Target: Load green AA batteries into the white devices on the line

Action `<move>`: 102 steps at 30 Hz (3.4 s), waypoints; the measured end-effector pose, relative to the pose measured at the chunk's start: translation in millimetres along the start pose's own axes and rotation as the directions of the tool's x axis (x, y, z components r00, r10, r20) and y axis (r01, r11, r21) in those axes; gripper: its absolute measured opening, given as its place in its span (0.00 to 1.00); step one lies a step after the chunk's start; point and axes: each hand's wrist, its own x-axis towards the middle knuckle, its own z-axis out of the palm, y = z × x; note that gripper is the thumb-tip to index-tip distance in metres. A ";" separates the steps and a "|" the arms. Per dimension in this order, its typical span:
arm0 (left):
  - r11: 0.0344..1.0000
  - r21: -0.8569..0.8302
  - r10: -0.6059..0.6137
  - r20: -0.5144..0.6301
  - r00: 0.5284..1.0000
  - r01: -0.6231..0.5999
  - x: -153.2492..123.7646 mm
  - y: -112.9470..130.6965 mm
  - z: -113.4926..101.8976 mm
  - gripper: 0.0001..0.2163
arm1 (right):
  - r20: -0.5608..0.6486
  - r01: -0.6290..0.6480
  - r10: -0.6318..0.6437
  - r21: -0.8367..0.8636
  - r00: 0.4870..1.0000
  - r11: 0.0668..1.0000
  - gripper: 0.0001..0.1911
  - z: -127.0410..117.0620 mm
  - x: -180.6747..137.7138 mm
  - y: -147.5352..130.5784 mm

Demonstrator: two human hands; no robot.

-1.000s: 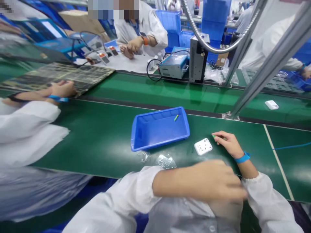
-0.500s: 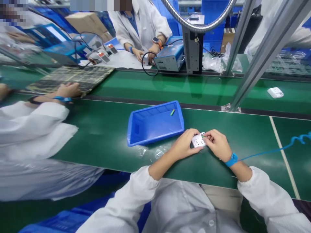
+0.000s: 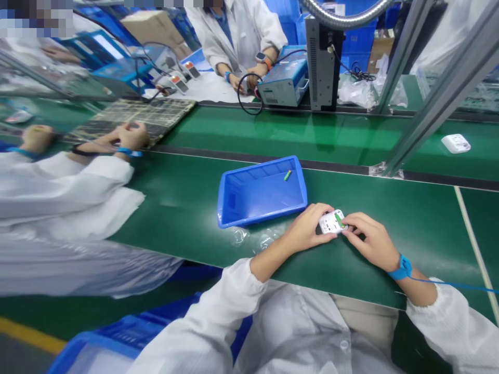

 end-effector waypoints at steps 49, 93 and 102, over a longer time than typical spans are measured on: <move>0.984 0.026 0.170 0.171 0.971 -0.177 -2.1 0.7 -3.2 0.28 | 0.150 -0.202 0.204 -0.030 0.967 0.979 0.05 -34.7 6.3 -2.2; 0.977 0.062 0.199 0.078 0.977 -0.204 6.4 1.4 14.1 0.25 | -0.075 -0.026 -0.016 -0.527 0.997 0.849 0.30 29.5 -36.8 -3.1; 0.968 0.078 0.233 0.074 0.970 -0.239 8.0 0.1 13.1 0.25 | -0.178 -0.123 0.055 -0.399 0.982 0.909 0.27 25.6 -29.7 -2.6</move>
